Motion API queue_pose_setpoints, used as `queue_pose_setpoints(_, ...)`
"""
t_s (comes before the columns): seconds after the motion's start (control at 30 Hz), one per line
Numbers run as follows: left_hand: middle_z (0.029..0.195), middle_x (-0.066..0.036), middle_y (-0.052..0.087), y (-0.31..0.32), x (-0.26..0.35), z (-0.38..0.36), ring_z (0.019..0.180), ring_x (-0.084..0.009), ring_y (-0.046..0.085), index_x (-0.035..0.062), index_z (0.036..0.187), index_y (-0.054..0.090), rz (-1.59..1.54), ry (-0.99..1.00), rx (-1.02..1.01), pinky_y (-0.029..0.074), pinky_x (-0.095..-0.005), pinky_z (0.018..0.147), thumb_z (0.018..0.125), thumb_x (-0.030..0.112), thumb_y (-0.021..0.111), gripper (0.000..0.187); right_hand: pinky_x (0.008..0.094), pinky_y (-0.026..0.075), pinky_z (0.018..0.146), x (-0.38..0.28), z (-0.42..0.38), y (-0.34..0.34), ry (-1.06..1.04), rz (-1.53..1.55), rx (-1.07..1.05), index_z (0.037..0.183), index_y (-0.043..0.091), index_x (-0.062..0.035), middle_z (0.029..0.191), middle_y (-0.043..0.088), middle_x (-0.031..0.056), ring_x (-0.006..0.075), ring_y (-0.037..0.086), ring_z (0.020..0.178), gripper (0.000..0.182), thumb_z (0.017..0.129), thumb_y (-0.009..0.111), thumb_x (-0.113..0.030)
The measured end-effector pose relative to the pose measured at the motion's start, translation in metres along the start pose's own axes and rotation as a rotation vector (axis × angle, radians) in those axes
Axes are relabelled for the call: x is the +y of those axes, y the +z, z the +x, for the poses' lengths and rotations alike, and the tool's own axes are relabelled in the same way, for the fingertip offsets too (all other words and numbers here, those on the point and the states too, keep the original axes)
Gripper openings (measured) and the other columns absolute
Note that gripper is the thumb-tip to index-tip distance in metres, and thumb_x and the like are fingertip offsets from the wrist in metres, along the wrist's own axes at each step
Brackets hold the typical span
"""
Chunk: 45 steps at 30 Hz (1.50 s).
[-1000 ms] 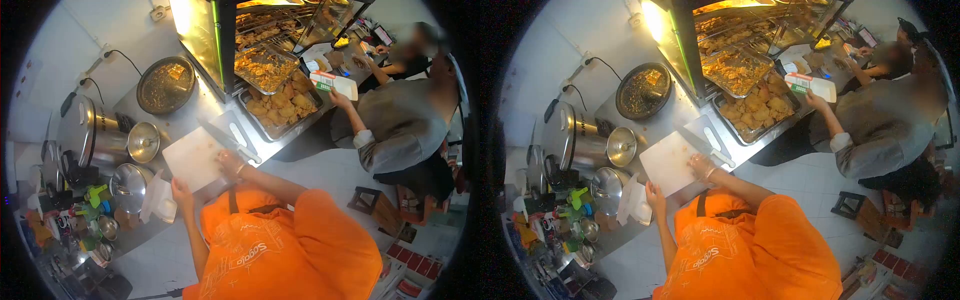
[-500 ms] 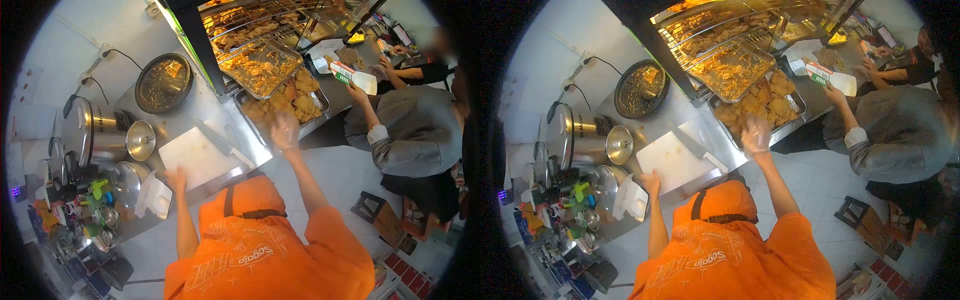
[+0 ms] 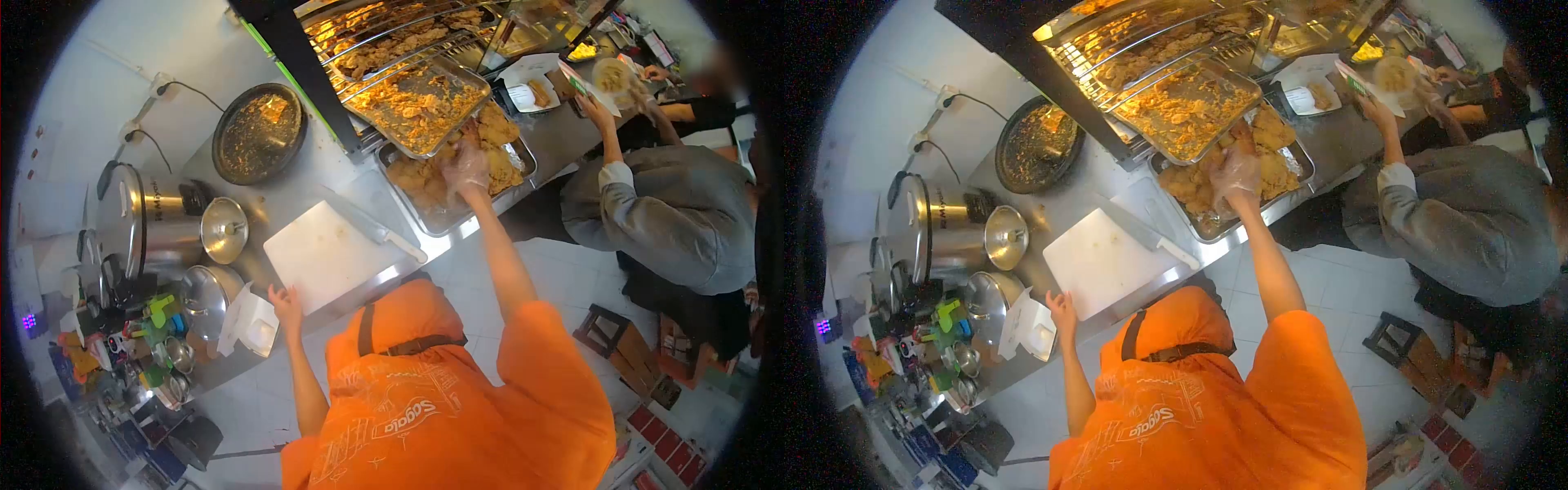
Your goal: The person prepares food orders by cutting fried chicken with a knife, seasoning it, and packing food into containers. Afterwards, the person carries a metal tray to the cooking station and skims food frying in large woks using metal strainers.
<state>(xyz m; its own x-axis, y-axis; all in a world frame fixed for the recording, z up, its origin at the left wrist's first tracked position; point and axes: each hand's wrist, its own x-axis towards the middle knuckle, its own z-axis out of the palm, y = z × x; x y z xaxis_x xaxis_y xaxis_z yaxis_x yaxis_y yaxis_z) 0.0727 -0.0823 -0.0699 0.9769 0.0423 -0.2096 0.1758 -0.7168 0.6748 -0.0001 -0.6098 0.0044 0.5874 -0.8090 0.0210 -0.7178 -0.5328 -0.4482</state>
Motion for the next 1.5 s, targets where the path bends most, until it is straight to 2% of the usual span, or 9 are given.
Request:
queue_pose_setpoints(0.17,0.121,-0.016,0.067,-0.010,-0.003,-0.044,0.108,-0.0260,0.064,0.0000,0.129,0.060,0.074,0.177,0.178,0.052,-0.0371,0.087,0.095,0.019,0.066,0.039,0.0489,0.054,0.076,0.053,0.013,0.028,0.048,0.281,0.279,0.104,0.066,-0.0015,0.091,0.070,0.0233,0.0416,0.069,0.086,0.035,0.082,0.074,-0.028)
queue_pose_setpoints(0.3,0.113,-0.011,0.069,-0.023,0.010,-0.078,0.101,-0.0234,0.065,0.0004,0.115,0.068,0.022,0.059,0.223,0.050,-0.0337,0.077,0.093,0.010,0.066,0.024,0.0493,0.050,0.076,0.008,-0.016,-0.018,-0.232,-0.118,0.432,0.102,0.066,-0.0029,0.093,0.066,0.0202,0.0396,0.063,0.087,0.032,0.077,0.071,-0.022)
queue_pose_setpoints(0.5,0.097,-0.007,0.071,-0.028,0.008,-0.087,0.085,-0.0156,0.066,0.0020,0.113,0.070,0.046,0.141,0.364,0.051,-0.0280,0.066,0.094,0.012,0.067,0.021,0.0497,0.050,0.081,-0.028,-0.044,0.044,-0.673,-0.019,-0.077,0.105,0.065,-0.0050,0.093,0.067,0.0189,0.0388,0.062,0.092,0.031,0.078,0.067,-0.022)
queue_pose_setpoints(0.87,0.073,-0.007,0.069,-0.041,-0.026,-0.095,0.057,-0.0086,0.057,0.0014,0.104,0.069,-0.130,-0.100,0.336,0.046,-0.0255,0.054,0.101,0.024,0.062,0.024,0.0424,0.050,0.096,-0.010,-0.061,0.062,-0.047,0.493,-0.200,0.126,0.061,0.0028,0.120,0.067,0.0216,0.0355,0.063,0.113,0.046,0.099,0.058,-0.034)
queue_pose_setpoints(1.1,0.113,-0.015,0.069,-0.046,-0.034,-0.086,0.090,-0.0223,0.068,0.0054,0.130,0.056,-0.819,-0.652,-0.201,0.055,-0.0319,0.068,0.101,0.032,0.061,0.040,0.0363,0.051,0.102,-0.065,-0.116,0.031,0.358,1.616,-0.812,0.143,0.046,-0.0015,0.133,0.059,0.0123,0.0321,0.058,0.120,0.047,0.104,0.054,-0.027)
queue_pose_setpoints(1.17,0.129,-0.016,0.063,-0.036,-0.066,-0.077,0.102,-0.0268,0.067,0.0078,0.140,0.049,-1.201,-0.631,-0.148,0.055,-0.0339,0.075,0.100,0.036,0.062,0.051,0.0377,0.051,0.100,-0.076,-0.119,0.064,-0.270,0.752,-0.690,0.138,0.052,-0.0062,0.134,0.059,0.0138,0.0314,0.059,0.120,0.041,0.099,0.059,-0.016)
queue_pose_setpoints(1.23,0.135,-0.014,0.059,-0.040,-0.079,-0.065,0.105,-0.0270,0.066,0.0104,0.143,0.046,-1.260,-0.654,-0.002,0.055,-0.0344,0.079,0.099,0.038,0.062,0.055,0.0400,0.050,0.101,-0.133,-0.142,0.063,-0.338,0.446,-0.672,0.133,0.057,-0.0086,0.135,0.058,0.0149,0.0332,0.058,0.120,0.040,0.093,0.062,-0.007)
queue_pose_setpoints(1.33,0.137,-0.012,0.057,-0.046,-0.106,-0.051,0.106,-0.0266,0.065,0.0129,0.145,0.044,-1.272,-0.716,-0.002,0.054,-0.0351,0.083,0.099,0.041,0.062,0.058,0.0440,0.048,0.103,-0.148,-0.161,0.107,-1.208,0.195,-0.491,0.123,0.063,-0.0092,0.134,0.059,0.0173,0.0375,0.059,0.118,0.041,0.082,0.064,-0.004)
queue_pose_setpoints(1.5,0.128,-0.011,0.064,-0.081,-0.067,-0.072,0.101,-0.0220,0.066,0.0084,0.140,0.050,-0.864,-0.733,-0.148,0.052,-0.0342,0.081,0.098,0.042,0.062,0.055,0.0488,0.049,0.097,-0.101,-0.150,0.130,-1.033,0.146,-0.395,0.124,0.062,-0.0075,0.116,0.064,0.0177,0.0401,0.061,0.109,0.045,0.079,0.061,-0.006)
